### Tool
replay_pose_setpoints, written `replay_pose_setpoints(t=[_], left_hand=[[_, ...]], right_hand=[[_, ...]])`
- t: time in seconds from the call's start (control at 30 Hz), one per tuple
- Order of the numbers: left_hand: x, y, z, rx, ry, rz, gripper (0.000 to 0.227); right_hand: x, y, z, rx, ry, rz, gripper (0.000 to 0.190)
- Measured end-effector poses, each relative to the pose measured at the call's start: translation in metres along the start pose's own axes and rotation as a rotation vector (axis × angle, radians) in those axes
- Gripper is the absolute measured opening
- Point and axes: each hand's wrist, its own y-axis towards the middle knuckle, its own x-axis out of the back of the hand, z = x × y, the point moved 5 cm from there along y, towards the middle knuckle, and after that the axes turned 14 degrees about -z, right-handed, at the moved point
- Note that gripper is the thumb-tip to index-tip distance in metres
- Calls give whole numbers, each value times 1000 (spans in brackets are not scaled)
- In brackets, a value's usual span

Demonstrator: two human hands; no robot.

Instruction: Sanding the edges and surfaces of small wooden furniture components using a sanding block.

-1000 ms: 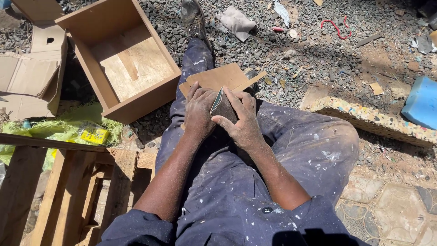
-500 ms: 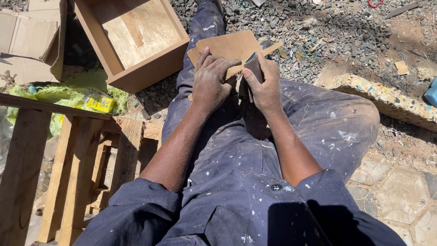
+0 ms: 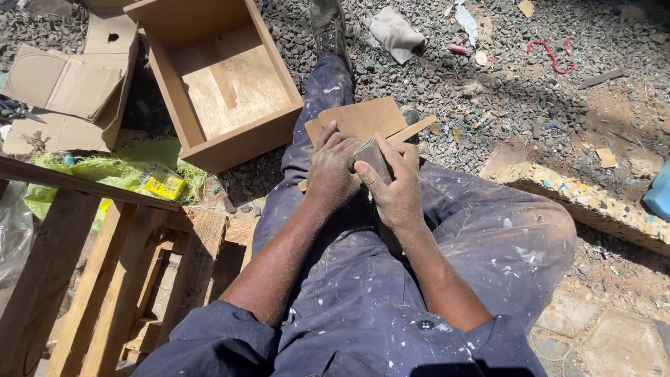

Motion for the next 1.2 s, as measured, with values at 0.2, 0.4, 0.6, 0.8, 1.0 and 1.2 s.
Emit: replay_pose_setpoints(t=[0.2,0.4,0.6,0.8,1.0,1.2], left_hand=[[-3,-1,4,-10,-31,32,44],[0,0,3,-17,-9,43,41],[-8,-9,1,-6,-5,25,40],[-6,-4,1,1,-11,14,37],[-16,-9,8,68,3,9,34],[-19,-4,1,95,143,50,32]], right_hand=[[8,26,-71,-193,1,37,69],[6,7,-8,-63,30,109,67],[15,14,-16,-182,32,87,56],[5,19,-41,-329,324,-3,54],[9,7,11,-239,122,-2,56],[11,20,-33,-308,133,-101,53]])
